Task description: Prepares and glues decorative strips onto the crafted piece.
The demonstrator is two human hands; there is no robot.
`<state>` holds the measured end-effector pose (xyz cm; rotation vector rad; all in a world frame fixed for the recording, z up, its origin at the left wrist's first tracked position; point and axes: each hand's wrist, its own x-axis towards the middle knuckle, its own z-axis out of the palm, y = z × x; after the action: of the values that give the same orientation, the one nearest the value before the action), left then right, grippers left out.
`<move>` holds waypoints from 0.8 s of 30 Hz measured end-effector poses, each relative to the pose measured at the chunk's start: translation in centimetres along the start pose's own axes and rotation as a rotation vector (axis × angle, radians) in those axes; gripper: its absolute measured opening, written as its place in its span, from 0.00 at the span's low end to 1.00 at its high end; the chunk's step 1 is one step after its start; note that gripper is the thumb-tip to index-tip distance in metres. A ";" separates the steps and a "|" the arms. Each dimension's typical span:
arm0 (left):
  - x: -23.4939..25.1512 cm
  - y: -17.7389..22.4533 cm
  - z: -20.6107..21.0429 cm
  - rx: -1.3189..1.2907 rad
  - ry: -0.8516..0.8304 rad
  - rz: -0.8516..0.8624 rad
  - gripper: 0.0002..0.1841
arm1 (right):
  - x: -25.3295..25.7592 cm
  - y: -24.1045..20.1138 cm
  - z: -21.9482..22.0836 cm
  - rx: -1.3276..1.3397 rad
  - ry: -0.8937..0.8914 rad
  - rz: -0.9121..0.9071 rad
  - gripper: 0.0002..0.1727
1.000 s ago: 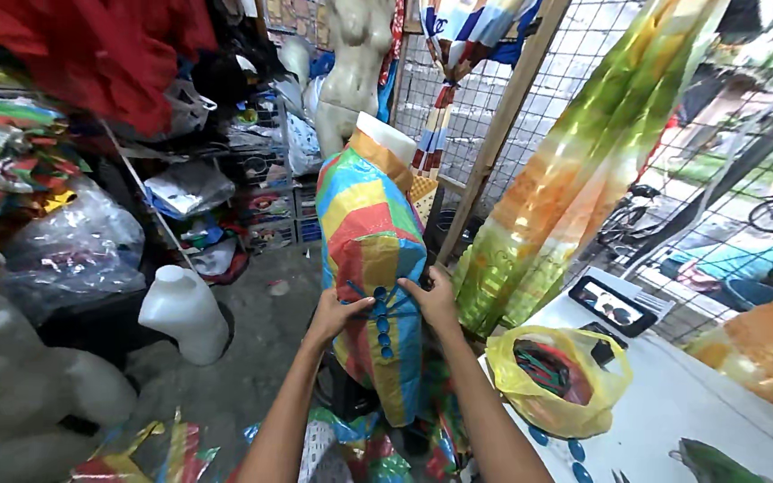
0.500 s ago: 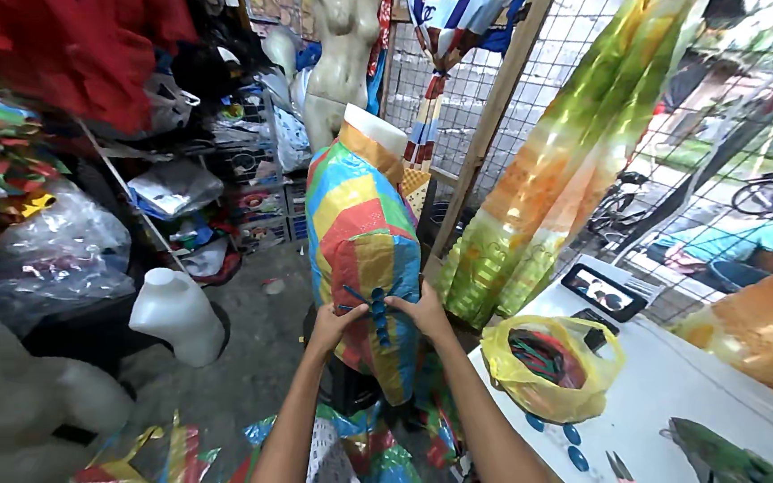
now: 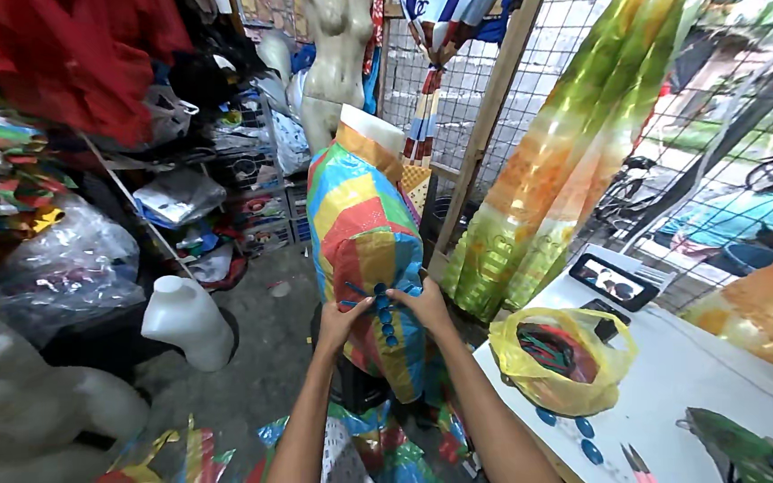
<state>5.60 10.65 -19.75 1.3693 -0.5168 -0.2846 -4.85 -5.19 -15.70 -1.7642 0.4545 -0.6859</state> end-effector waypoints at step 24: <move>0.4 1.8 -4.8 0.276 -0.074 0.310 0.06 | 0.8 -1.6 -4.3 -0.190 -0.045 -0.197 0.10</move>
<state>8.23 14.90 -18.45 1.5235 -0.8437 -0.0101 -7.06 -8.37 -13.17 -2.0190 0.3263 -0.7595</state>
